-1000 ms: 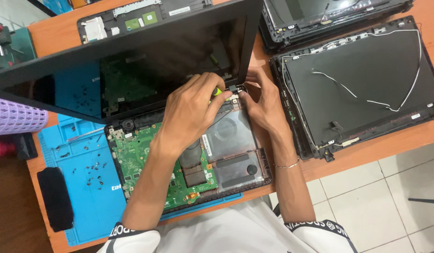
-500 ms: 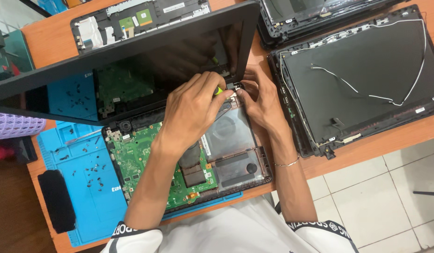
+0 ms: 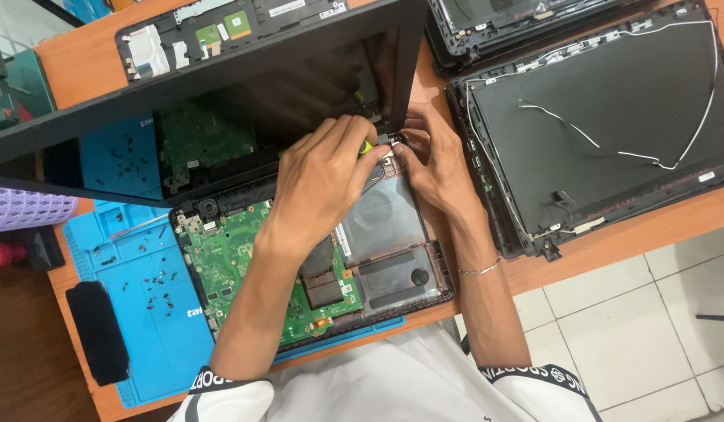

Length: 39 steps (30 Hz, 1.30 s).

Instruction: The person unscrews and removes components from the interior of a laptop using a small screwdriver and their hands.

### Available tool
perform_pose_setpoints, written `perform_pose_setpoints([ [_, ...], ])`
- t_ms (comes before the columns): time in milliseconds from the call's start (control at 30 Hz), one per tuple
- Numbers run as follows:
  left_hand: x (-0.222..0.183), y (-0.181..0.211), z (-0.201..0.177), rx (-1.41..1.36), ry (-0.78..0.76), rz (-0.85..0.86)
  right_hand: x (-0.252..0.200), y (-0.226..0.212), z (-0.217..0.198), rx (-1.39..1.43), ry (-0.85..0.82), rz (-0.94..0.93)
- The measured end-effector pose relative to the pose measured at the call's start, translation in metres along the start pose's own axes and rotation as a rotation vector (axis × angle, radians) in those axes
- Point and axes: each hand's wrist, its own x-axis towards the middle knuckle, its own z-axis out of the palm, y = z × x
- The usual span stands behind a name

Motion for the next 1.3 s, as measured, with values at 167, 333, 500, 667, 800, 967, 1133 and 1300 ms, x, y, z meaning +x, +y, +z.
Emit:
perform_pose_setpoints([
  [167,0.002,0.003,0.0,0.021,-0.011,0.014,0.0,-0.001,0.0,0.008,-0.005,-0.013],
  [333,0.005,0.007,-0.004,0.042,-0.055,0.055,0.0,0.0,-0.001,-0.033,0.008,-0.074],
  [500,0.007,0.01,-0.006,0.06,-0.076,0.071,0.0,0.0,0.0,-0.038,0.018,-0.067],
  [667,0.008,0.011,-0.003,0.093,-0.075,0.071,-0.001,0.0,-0.001,-0.046,0.018,-0.084],
  [800,0.007,0.012,-0.006,0.1,-0.062,0.058,0.0,-0.001,-0.001,-0.053,0.016,-0.07],
  [967,0.006,0.011,-0.009,0.131,-0.053,0.06,0.0,-0.004,-0.001,-0.007,0.005,-0.055],
  [1133,0.005,0.007,-0.007,0.142,-0.045,0.052,0.0,-0.005,-0.001,-0.033,0.006,-0.073],
  [1300,0.004,0.005,-0.006,0.152,-0.04,0.05,0.0,-0.003,-0.002,-0.05,0.006,-0.067],
])
